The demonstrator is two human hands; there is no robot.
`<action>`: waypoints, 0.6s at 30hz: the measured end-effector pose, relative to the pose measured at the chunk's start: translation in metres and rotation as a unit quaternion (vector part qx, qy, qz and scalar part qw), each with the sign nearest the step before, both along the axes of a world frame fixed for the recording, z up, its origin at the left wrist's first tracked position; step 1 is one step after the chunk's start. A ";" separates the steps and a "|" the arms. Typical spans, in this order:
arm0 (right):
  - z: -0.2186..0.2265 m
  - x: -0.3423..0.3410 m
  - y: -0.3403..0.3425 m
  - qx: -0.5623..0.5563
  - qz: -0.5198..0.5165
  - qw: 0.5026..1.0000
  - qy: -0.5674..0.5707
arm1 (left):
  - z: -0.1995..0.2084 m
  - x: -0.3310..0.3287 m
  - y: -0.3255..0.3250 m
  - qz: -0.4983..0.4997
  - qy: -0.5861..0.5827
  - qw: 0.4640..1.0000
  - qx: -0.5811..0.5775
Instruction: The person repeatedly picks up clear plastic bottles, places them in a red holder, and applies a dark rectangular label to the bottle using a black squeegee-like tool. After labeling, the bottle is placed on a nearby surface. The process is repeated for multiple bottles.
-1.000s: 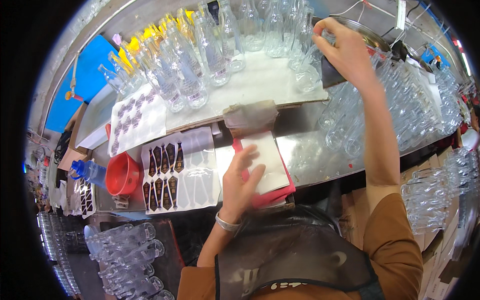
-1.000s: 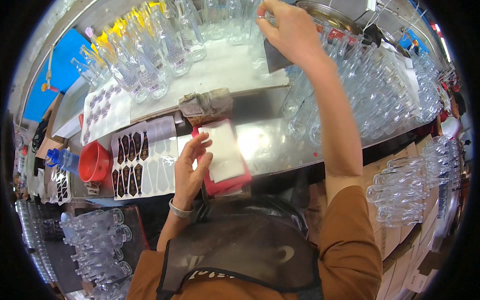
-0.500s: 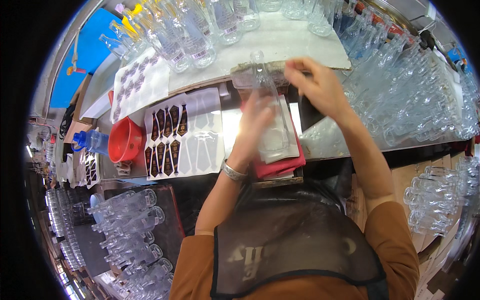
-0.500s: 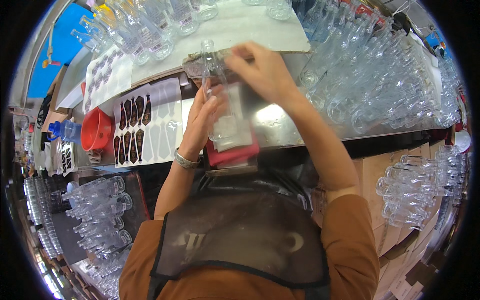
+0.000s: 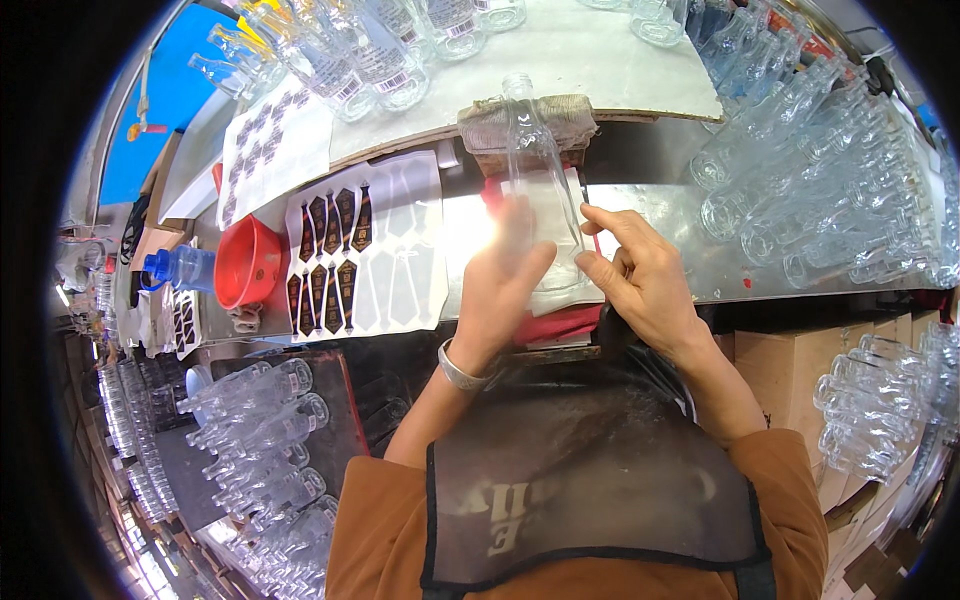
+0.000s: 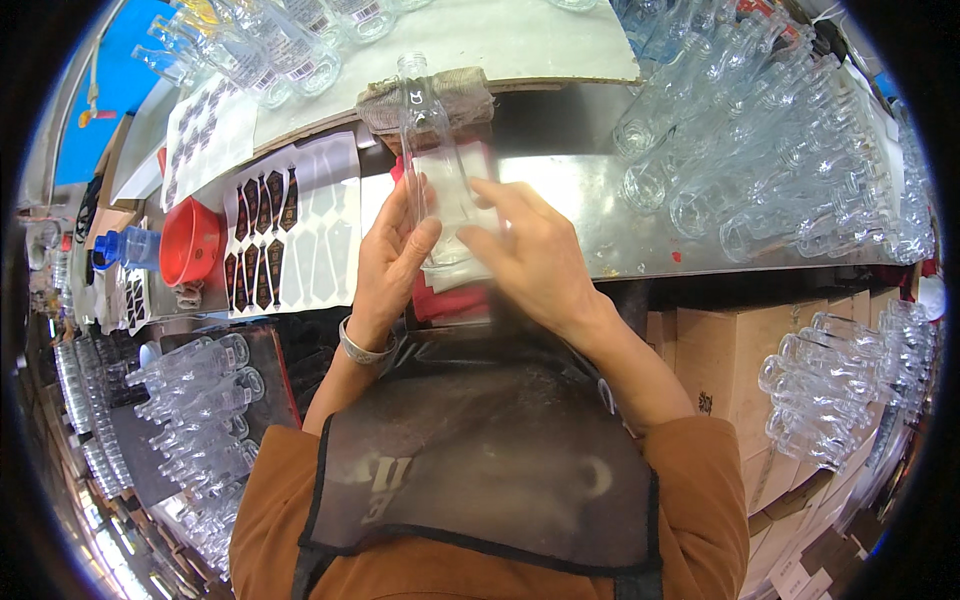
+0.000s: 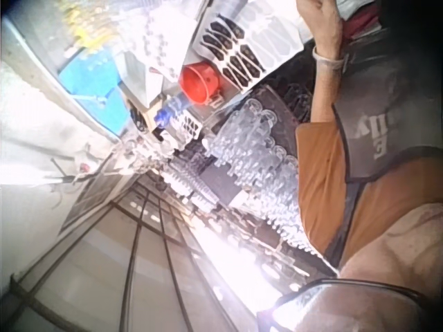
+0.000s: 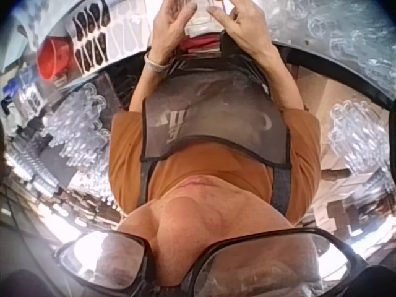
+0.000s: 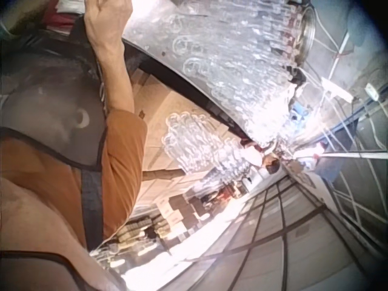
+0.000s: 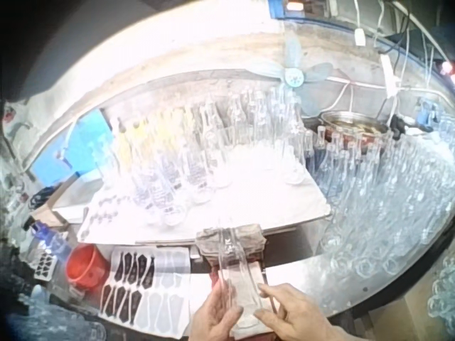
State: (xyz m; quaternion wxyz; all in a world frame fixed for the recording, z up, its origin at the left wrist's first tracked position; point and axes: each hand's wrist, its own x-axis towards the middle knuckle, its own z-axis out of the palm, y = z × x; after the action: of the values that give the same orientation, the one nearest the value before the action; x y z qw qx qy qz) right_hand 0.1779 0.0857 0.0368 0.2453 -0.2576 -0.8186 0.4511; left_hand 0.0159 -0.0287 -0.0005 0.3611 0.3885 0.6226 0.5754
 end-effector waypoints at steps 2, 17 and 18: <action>-0.008 0.004 0.000 -0.022 -0.006 1.000 -0.018 | 0.004 0.007 0.004 0.020 -0.011 1.000 0.019; -0.046 0.036 0.020 -0.209 -0.063 0.976 0.000 | -0.042 -0.109 -0.051 0.220 0.513 0.820 -0.129; -0.046 0.038 0.021 -0.213 -0.064 0.975 -0.003 | -0.042 -0.121 -0.056 0.224 0.544 0.779 -0.217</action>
State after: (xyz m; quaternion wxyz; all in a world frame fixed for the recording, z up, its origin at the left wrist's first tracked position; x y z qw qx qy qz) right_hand 0.2157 0.1072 -0.0093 0.2105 -0.3571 -0.6866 0.5973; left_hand -0.1056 -0.0849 -0.0426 -0.1016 0.3980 0.8934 0.1822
